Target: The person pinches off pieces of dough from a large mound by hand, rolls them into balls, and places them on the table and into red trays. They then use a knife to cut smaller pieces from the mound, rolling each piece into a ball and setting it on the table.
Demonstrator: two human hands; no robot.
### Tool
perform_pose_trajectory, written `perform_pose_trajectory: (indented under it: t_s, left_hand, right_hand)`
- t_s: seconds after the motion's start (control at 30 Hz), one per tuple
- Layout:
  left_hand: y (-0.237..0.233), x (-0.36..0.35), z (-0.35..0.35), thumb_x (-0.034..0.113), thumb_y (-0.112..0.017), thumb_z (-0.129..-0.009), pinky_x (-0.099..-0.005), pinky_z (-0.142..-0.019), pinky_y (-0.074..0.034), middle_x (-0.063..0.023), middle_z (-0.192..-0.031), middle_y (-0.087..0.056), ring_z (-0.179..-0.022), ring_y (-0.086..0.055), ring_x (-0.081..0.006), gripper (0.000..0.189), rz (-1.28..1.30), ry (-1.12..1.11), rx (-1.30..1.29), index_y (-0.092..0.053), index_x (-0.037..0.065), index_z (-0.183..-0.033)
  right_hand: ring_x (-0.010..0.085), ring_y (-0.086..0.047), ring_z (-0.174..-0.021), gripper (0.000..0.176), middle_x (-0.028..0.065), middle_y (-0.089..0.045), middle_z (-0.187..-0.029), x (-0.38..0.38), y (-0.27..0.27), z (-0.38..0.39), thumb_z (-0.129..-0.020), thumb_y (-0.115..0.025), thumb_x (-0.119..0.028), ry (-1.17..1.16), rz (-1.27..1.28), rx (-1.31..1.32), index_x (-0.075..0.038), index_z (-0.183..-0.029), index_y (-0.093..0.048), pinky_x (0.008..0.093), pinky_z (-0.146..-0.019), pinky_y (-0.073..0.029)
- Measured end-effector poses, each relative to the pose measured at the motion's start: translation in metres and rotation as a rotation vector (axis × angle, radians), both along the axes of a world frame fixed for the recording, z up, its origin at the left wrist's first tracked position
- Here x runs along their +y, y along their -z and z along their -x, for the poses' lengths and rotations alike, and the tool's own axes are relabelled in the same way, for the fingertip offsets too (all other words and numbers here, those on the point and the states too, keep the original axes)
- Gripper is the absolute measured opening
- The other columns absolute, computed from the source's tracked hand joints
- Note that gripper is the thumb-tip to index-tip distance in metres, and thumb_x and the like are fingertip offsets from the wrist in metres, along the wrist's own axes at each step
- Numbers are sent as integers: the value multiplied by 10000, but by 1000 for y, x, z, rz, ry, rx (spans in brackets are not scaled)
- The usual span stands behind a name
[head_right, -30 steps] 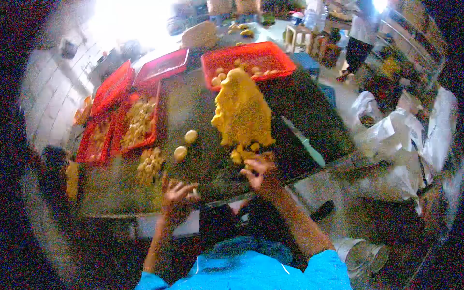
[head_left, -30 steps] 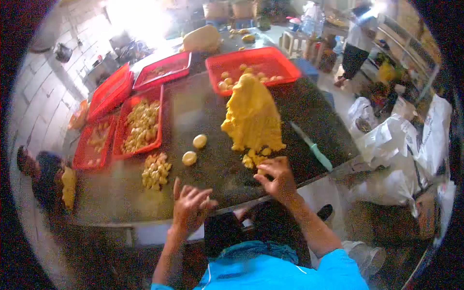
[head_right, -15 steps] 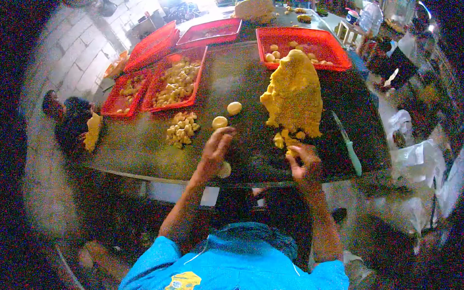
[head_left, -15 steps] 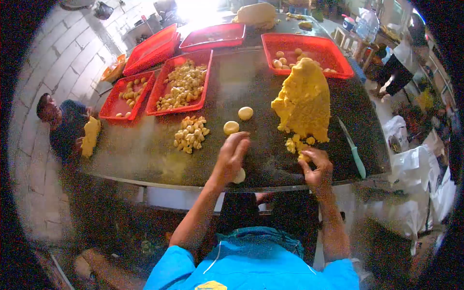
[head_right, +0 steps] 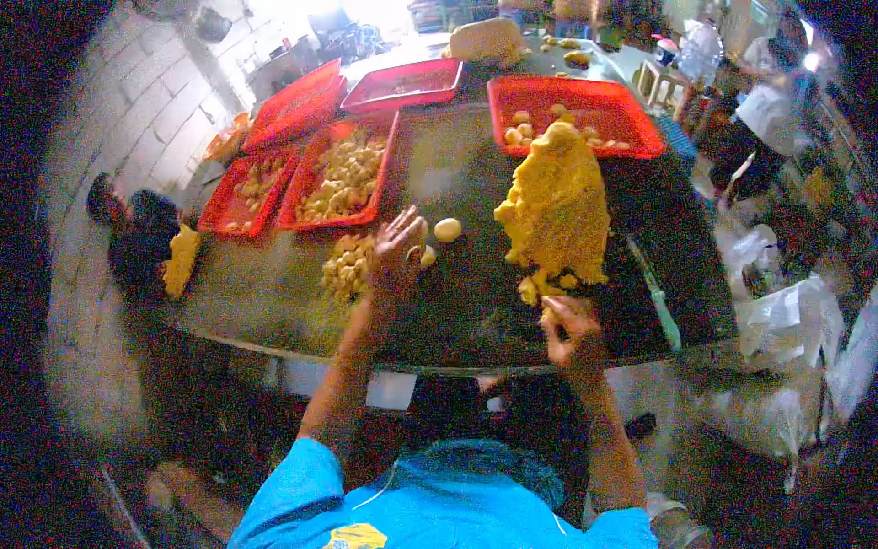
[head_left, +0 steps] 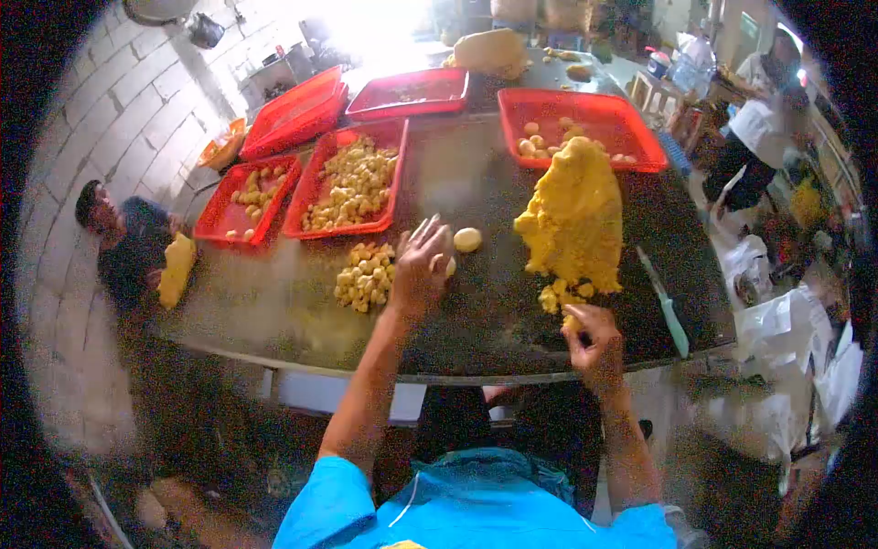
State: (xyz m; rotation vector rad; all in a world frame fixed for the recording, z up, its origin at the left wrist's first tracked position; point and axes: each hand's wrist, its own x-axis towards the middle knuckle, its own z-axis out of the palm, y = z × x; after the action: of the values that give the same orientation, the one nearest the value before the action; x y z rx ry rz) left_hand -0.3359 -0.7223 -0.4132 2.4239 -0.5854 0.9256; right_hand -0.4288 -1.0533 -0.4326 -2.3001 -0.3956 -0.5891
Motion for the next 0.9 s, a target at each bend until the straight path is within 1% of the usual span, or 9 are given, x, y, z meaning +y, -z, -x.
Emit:
perform_pose_trajectory:
  t_s: [0.03,0.13,0.23,0.3,0.43,0.5,0.7,0.77,0.9]
  left_hand:
    - [5,5,-15,148,-679,-926,-483,-1039,-506,-167,-1260,-692,-1235,-635,-350,229,-205,-108,83,-690,26,-1119]
    - [-3,37,-27,235,-684,-906,-494,-964,-513,-129,-1205,-711,-1178,-649,-340,235,-120,66,141,-699,57,-1058]
    - [20,92,-14,297,-738,-834,-503,-877,-497,-100,-994,-689,-1012,-641,-342,230,-116,-428,-129,-728,129,-991]
    - [36,129,-13,321,-750,-824,-519,-828,-492,-76,-929,-661,-959,-623,-338,226,-113,-494,263,-724,137,-952]
    - [29,120,-8,315,-745,-831,-529,-844,-480,-79,-944,-665,-969,-614,-335,196,-194,-498,105,-709,137,-907]
    - [7,104,-2,257,-727,-853,-515,-874,-478,-107,-939,-662,-984,-611,-333,133,-354,-610,262,-686,134,-886]
    - [-5,44,37,82,-705,-862,-463,-842,-491,-127,-902,-663,-928,-634,-348,96,-2,-148,-180,-640,86,-933]
    - [67,61,43,54,-750,-823,-454,-877,-513,-133,-950,-681,-981,-634,-343,135,205,-65,314,-652,70,-915]
    - [-2,6,99,33,-771,-796,-455,-921,-527,-140,-1033,-704,-1045,-631,-339,165,-10,-84,423,-700,46,-944]
  right_hand:
    - [361,-664,-1081,374,160,-720,-1144,1,-2,1,-798,-814,-74,-23,-51,-29,-34,-1155,-712,428,-969,-528]
    - [346,-657,-1123,435,160,-720,-1183,-6,0,3,-798,-826,-106,-11,-48,-56,-42,-1211,-706,427,-995,-519]
    - [342,-658,-1123,434,153,-725,-1185,-3,2,5,-796,-840,-137,8,-34,-3,-39,-1199,-713,429,-997,-515]
    - [341,-662,-1109,406,148,-733,-1163,0,2,5,-802,-834,-134,47,-30,8,-35,-1180,-722,426,-986,-522]
    - [342,-672,-1092,333,155,-744,-1114,-5,-15,-3,-819,-815,-120,-4,36,56,-33,-1131,-736,437,-959,-542]
    - [351,-688,-1049,255,175,-729,-1101,-7,-29,-9,-865,-771,-175,-33,-24,59,-46,-1077,-714,439,-948,-539]
    - [366,-660,-999,186,159,-699,-1003,-5,-15,-19,-821,-747,-77,-9,190,14,-26,-990,-689,454,-895,-536]
    - [363,-656,-1005,169,155,-696,-1006,-8,-25,-22,-832,-719,-60,-117,290,114,-43,-999,-697,452,-900,-534]
    - [360,-655,-1020,206,142,-702,-1039,-25,-29,-26,-834,-694,-33,-260,148,315,-65,-1036,-714,445,-919,-533]
